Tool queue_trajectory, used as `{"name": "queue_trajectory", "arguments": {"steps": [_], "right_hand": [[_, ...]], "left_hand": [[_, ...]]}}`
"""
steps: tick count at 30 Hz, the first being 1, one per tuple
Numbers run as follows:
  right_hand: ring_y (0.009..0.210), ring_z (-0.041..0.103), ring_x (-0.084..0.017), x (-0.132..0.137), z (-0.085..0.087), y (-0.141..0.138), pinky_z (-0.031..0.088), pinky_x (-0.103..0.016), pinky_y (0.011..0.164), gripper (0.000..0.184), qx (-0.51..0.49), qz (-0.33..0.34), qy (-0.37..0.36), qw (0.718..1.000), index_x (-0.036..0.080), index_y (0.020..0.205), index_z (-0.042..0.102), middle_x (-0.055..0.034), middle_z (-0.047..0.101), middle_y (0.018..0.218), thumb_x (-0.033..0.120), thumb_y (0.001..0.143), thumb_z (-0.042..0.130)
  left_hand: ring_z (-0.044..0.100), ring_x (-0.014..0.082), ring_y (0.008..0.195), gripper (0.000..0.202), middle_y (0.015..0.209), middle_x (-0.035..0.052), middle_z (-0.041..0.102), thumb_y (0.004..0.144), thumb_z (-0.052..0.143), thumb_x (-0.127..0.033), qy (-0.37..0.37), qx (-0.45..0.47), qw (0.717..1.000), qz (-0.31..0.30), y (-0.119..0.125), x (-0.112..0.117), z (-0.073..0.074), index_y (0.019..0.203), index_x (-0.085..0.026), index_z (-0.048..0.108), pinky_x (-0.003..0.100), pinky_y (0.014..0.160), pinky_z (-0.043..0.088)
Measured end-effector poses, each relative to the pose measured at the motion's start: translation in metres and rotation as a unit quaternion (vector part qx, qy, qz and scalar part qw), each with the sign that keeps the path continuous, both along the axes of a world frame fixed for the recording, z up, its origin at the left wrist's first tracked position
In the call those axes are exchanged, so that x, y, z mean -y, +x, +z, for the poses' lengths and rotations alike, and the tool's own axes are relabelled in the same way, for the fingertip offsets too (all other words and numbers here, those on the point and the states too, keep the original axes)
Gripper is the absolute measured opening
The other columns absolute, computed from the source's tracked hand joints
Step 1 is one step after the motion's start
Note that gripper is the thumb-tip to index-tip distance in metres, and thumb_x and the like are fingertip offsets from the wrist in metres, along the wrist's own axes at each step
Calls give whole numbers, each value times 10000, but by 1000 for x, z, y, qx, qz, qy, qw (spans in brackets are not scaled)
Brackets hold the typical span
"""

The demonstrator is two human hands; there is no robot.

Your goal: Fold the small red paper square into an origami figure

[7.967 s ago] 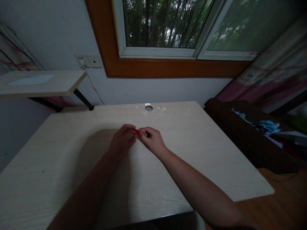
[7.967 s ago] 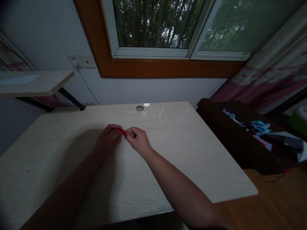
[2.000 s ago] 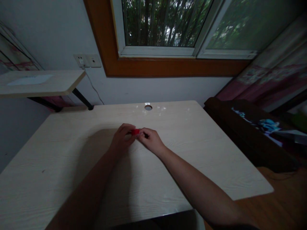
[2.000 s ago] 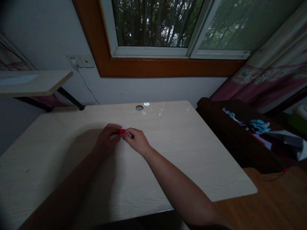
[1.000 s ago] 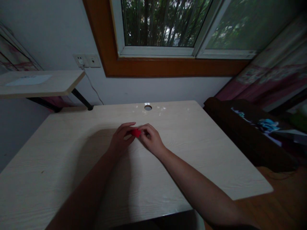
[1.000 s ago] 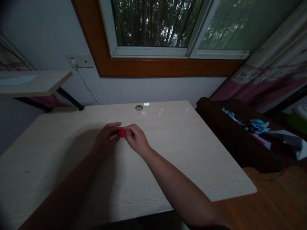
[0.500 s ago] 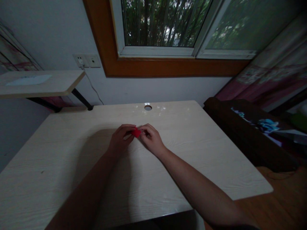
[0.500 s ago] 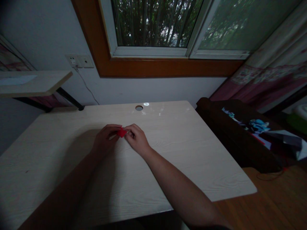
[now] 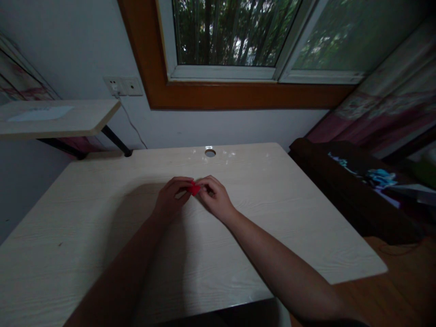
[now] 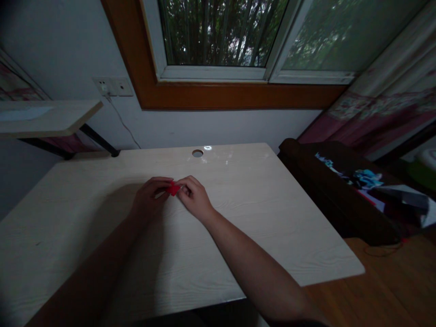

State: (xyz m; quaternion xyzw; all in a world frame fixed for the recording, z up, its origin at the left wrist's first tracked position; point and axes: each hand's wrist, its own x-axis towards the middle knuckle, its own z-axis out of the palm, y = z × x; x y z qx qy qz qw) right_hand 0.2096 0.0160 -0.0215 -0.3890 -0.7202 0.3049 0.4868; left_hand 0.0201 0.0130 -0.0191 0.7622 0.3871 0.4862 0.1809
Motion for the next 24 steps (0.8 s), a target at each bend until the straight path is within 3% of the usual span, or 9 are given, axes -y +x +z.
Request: {"name": "queue_trajectory", "arguments": {"steps": [12,24], "right_hand": [[761,567,-159,2,1,0,455,-275,667,202,-4,-4,-8,1000,235,1000,660,-32,605,901,153,841,568],[747,568,-147,-1,-7,0,466,-268,655,148,-15,2,28,999,228,998,662,-33,604,899,185,872,596]], "left_hand": [[672,168,1015,280,1114,50,659,840,647,-133,-43,8,999,3,0,1,-4,1103,-228,641,344,924,588],[669,173,1028,214,1121,65,666,845,655,-144,-39,31,999,-15,0,0,-4,1049,-212,653,329,906,596]]}}
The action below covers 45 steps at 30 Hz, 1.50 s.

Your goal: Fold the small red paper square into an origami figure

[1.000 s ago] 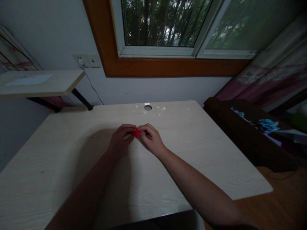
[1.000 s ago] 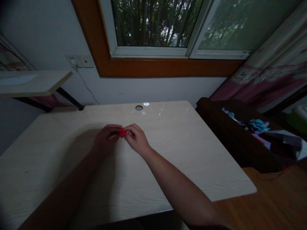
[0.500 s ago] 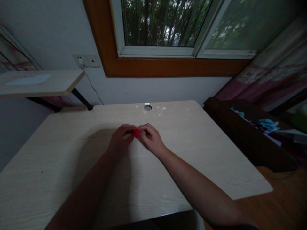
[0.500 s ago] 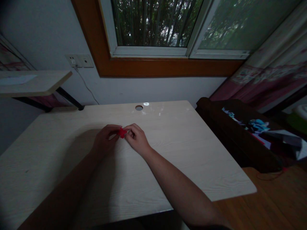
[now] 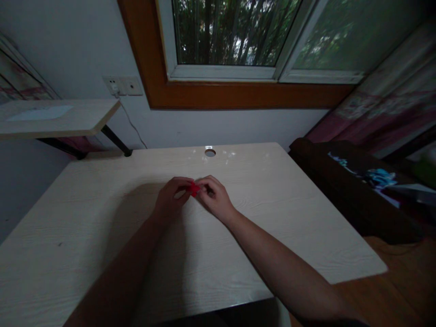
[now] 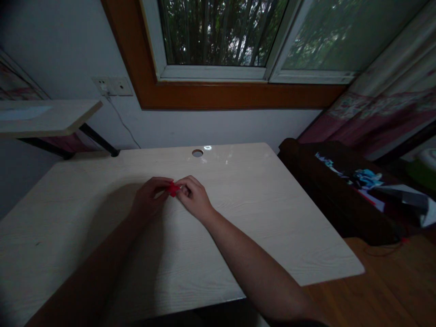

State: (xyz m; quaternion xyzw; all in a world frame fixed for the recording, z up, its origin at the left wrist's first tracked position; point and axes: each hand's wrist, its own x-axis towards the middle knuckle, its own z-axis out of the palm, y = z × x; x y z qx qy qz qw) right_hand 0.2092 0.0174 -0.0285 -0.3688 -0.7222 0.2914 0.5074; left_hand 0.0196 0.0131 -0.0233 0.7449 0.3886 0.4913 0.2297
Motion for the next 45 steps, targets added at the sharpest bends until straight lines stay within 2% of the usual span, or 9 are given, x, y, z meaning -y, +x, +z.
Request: {"name": "queue_trajectory", "arguments": {"steps": [10,16,20,27,35,39,45], "right_hand": [[810,595,-166,3,7,-1,482,-287,672,159,-8,14,9,1000,236,976,682,-48,631,928,159,868,595],[770,580,-151,2,6,0,467,-268,638,173,-17,9,1,1000,230,979,678,-41,620,913,141,854,595],[740,569,-143,3,8,0,461,-262,628,171,-22,2,-12,1000,227,969,673,-34,613,894,135,848,594],[778,593,-153,3,9,-1,469,-269,656,176,-32,-12,-38,999,222,956,674,-34,629,886,126,834,591],[758,583,-147,2,6,-1,459,-268,663,179,-28,-13,-36,999,220,941,678,-20,626,859,113,827,591],[770,588,-149,2,7,-1,461,-268,666,175,-21,-10,-34,999,221,935,686,-21,624,861,111,832,597],[806,602,-156,2,6,0,472,-273,682,206,-16,-9,-23,1000,226,946,689,-28,632,888,87,826,595]], "left_hand": [[665,172,1040,159,1157,73,656,859,662,-168,30,-8,999,10,0,2,4,1001,-223,706,327,909,600],[678,168,982,196,1086,73,670,858,670,-213,-29,40,999,-20,1,2,5,1054,-208,678,326,884,611],[675,173,977,228,1067,73,662,840,698,-230,-43,68,996,-34,2,2,5,1064,-199,667,339,900,602],[667,184,1011,247,1103,86,642,850,694,-219,-87,122,985,-84,1,1,0,1094,-198,657,361,933,586],[663,180,977,204,1065,80,641,850,699,-245,-96,128,984,-77,1,0,-1,1047,-195,681,350,900,595],[672,179,960,243,1064,70,626,852,701,-267,-110,133,981,-84,1,-1,-2,1085,-209,667,356,879,602],[651,172,993,165,1061,66,652,834,726,-254,-19,62,995,-74,-2,-4,0,999,-236,726,329,894,572]]}}
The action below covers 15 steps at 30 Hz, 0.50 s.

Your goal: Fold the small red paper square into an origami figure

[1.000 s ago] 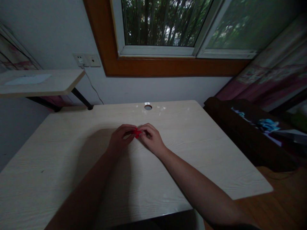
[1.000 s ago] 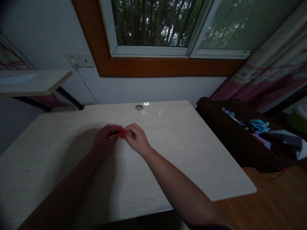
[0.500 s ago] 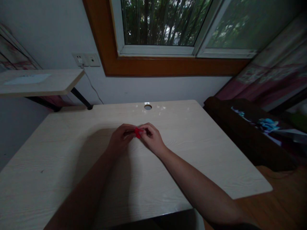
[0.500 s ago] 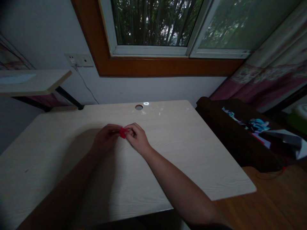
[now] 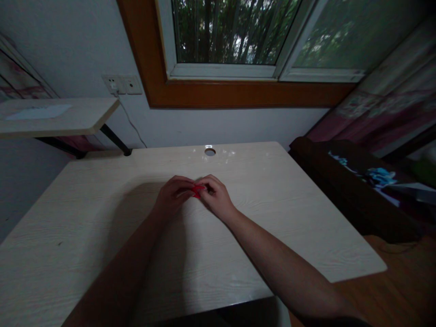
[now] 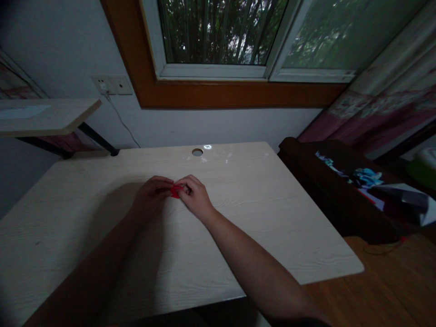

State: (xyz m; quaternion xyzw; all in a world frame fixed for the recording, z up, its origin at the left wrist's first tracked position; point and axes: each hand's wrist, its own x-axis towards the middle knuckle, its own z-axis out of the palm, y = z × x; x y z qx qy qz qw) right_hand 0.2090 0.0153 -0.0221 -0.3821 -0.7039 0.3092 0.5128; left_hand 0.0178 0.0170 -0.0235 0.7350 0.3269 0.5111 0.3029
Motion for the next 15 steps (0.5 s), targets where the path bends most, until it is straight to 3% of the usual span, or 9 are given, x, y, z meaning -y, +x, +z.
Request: {"name": "queue_trajectory", "arguments": {"steps": [9,15], "right_hand": [[783,596,-159,0,0,0,460,-269,636,156,3,8,3,1000,226,939,692,-37,627,881,139,838,610],[775,587,-152,-1,0,0,461,-276,663,237,0,11,10,1000,224,969,695,-39,632,912,87,823,568]], "left_hand": [[647,179,985,112,1070,82,640,850,704,-258,3,-4,1000,6,1,1,3,955,-223,722,332,852,591],[637,181,1023,103,1082,87,629,849,699,-227,-4,16,1000,17,0,2,6,948,-217,725,333,880,591]]}}
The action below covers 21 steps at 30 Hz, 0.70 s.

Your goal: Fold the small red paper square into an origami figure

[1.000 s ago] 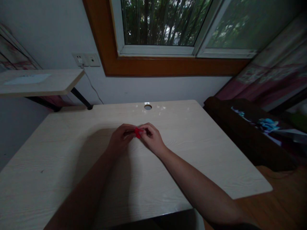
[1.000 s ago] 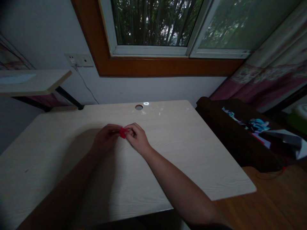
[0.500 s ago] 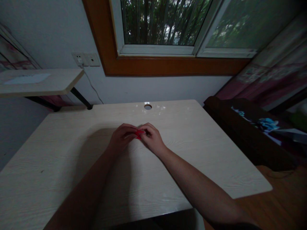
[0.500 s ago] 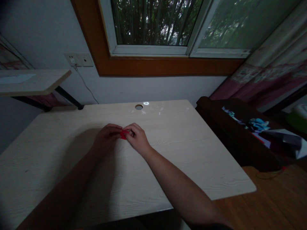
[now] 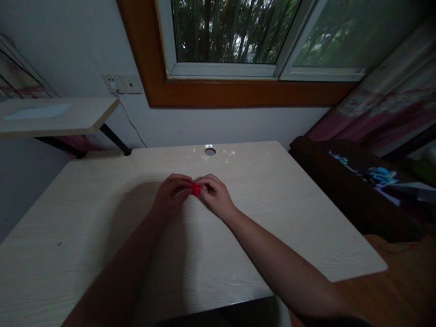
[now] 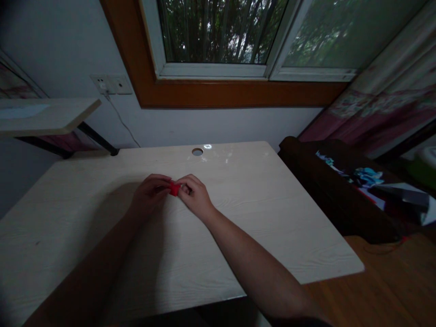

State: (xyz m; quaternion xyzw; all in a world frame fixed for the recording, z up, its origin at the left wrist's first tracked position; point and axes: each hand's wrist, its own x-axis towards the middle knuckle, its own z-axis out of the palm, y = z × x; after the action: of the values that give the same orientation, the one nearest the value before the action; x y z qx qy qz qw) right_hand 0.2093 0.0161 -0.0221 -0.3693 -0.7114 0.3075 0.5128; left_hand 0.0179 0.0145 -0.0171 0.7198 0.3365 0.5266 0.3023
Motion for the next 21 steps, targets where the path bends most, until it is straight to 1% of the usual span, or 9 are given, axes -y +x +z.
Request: {"name": "queue_trajectory", "arguments": {"steps": [5,8,14,21], "right_hand": [[787,590,-157,1,2,0,467,-279,672,227,-1,-12,1,1000,223,947,696,-39,630,900,85,825,564],[785,590,-158,0,1,0,471,-278,667,220,3,-16,-3,1000,228,949,692,-39,631,905,90,824,573],[757,584,-152,1,-3,0,474,-276,660,193,14,-8,3,1000,239,969,696,-38,633,918,125,844,602],[742,585,-151,1,-5,0,487,-287,677,162,28,-16,5,999,238,974,696,-43,642,926,156,857,619]], "left_hand": [[622,187,1076,167,1151,97,597,860,681,-214,-24,25,999,-17,0,1,-3,1026,-220,702,354,923,586],[626,182,1071,211,1177,98,577,857,679,-201,-35,39,998,-28,2,2,-4,1067,-221,676,362,936,585],[611,198,1097,171,1148,99,596,827,691,-150,3,-3,1000,-17,3,2,-2,985,-214,685,360,930,578],[615,189,1088,189,1161,91,591,836,637,-135,-13,-8,1000,2,4,1,-4,1001,-218,675,346,886,597]]}}
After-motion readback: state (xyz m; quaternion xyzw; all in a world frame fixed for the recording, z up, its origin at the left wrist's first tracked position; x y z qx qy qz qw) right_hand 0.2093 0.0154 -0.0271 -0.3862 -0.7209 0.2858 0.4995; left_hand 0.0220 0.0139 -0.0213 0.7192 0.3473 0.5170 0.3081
